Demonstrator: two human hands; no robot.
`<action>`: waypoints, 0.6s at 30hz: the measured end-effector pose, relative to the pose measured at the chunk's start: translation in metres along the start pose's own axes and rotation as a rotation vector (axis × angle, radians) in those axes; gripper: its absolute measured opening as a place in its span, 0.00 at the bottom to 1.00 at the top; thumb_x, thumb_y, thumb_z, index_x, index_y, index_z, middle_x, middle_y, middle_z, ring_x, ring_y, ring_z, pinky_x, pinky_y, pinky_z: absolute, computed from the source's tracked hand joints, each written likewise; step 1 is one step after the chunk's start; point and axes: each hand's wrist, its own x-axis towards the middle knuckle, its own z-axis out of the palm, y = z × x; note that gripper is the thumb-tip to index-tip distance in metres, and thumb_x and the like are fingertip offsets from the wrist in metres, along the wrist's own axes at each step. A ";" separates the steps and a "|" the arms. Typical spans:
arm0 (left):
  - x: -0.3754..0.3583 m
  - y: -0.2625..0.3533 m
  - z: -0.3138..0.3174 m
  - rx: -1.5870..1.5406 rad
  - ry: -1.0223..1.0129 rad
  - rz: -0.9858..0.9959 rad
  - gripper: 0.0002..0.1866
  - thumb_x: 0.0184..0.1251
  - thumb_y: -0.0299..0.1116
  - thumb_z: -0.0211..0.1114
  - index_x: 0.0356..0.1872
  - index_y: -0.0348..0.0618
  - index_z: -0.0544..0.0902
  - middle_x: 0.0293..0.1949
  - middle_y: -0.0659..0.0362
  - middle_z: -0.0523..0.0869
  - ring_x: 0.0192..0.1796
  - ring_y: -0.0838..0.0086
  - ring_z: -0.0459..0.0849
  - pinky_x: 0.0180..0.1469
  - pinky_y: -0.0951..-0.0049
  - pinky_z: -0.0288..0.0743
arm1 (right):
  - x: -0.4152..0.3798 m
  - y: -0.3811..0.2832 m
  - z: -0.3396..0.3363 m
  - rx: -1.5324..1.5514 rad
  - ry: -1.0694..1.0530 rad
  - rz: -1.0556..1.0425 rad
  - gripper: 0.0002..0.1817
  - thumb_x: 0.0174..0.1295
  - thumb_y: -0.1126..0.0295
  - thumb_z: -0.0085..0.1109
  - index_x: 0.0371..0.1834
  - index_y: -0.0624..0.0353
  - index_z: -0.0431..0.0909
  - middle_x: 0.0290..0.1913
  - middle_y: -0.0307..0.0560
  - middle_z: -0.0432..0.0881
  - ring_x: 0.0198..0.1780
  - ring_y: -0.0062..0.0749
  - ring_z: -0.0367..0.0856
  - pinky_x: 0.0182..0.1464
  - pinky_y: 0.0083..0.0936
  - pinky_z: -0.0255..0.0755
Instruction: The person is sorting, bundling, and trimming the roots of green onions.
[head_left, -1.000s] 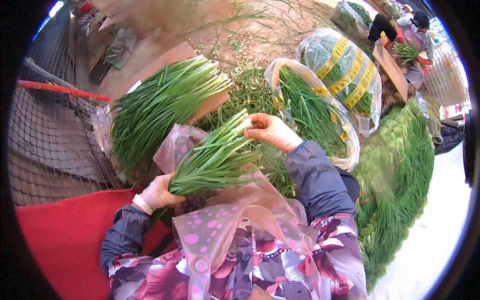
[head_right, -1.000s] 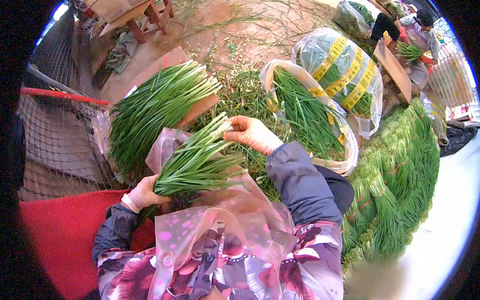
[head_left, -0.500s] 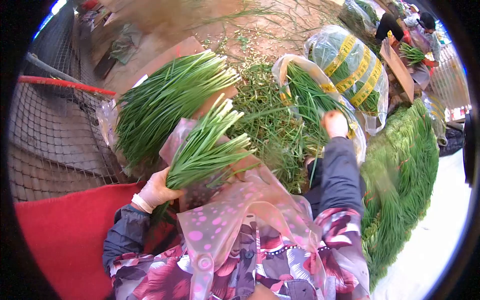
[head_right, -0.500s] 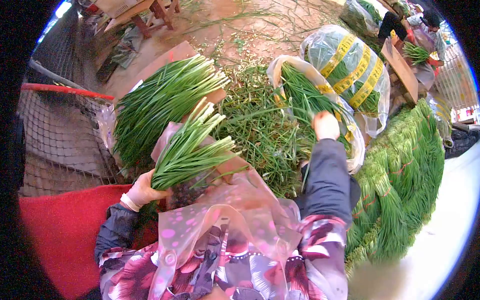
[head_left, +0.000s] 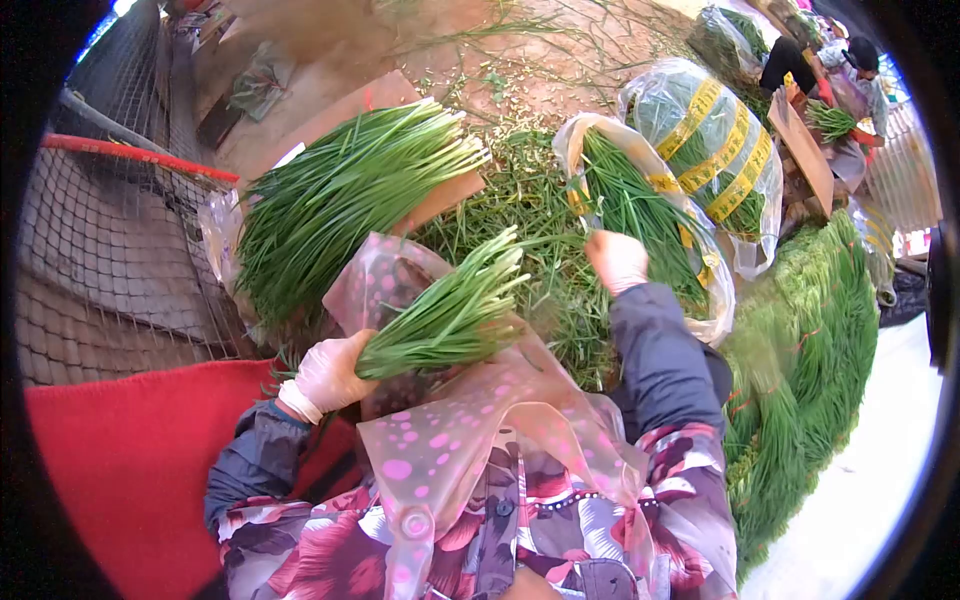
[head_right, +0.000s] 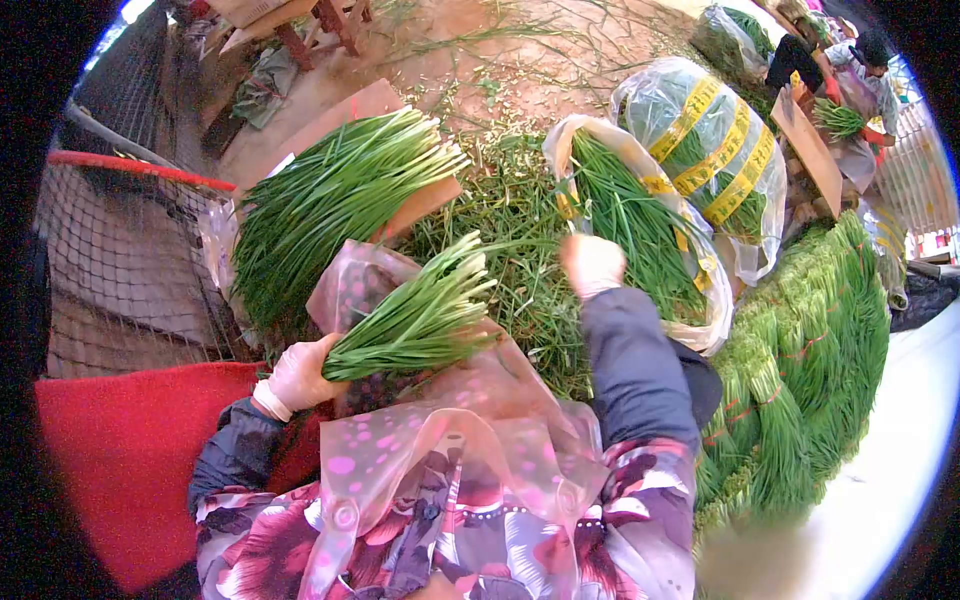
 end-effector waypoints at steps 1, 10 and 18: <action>-0.001 -0.002 0.000 -0.002 0.006 -0.001 0.23 0.50 0.36 0.70 0.49 0.41 0.77 0.31 0.43 0.84 0.38 0.47 0.83 0.38 0.55 0.77 | 0.004 0.028 0.018 -0.196 -0.226 0.122 0.11 0.51 0.58 0.63 0.34 0.50 0.86 0.28 0.45 0.85 0.31 0.46 0.85 0.38 0.38 0.77; 0.007 0.008 0.002 -0.027 0.001 0.084 0.18 0.52 0.37 0.68 0.44 0.46 0.78 0.27 0.45 0.83 0.35 0.46 0.82 0.36 0.50 0.75 | -0.002 -0.112 -0.082 0.438 -0.099 -0.615 0.19 0.51 0.58 0.70 0.45 0.50 0.84 0.46 0.42 0.85 0.56 0.41 0.78 0.61 0.43 0.65; 0.003 0.010 0.000 -0.190 -0.068 0.117 0.18 0.51 0.37 0.69 0.44 0.43 0.78 0.30 0.43 0.83 0.37 0.46 0.82 0.37 0.54 0.76 | 0.014 -0.043 -0.066 0.824 -0.260 0.194 0.15 0.62 0.59 0.58 0.46 0.53 0.84 0.37 0.44 0.87 0.38 0.33 0.85 0.45 0.28 0.77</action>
